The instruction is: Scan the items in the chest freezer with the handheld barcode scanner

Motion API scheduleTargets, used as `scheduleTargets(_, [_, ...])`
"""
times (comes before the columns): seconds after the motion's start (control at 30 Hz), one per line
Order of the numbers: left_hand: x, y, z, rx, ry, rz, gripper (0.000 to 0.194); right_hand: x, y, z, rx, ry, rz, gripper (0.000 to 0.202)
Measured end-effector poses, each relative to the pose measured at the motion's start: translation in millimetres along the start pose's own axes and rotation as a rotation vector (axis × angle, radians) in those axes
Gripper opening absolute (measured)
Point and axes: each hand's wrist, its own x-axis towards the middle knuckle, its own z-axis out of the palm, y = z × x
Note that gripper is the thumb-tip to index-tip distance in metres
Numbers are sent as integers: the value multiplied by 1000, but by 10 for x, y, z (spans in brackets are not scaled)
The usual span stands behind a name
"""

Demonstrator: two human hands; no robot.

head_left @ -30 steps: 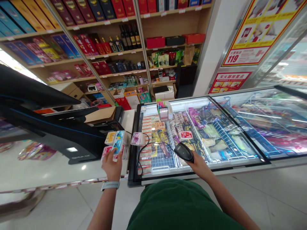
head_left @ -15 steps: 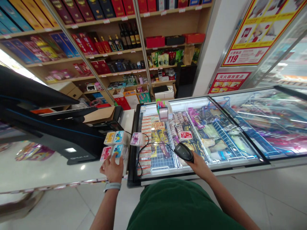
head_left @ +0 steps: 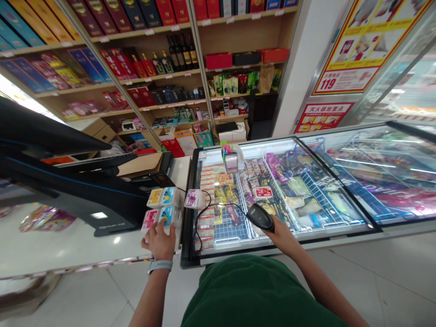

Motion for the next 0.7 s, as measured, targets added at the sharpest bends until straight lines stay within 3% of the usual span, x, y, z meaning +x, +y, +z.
scheduleTargets(0.7, [-33,3,16,4,20,13,43,-15,51,9,9,-4,6,32])
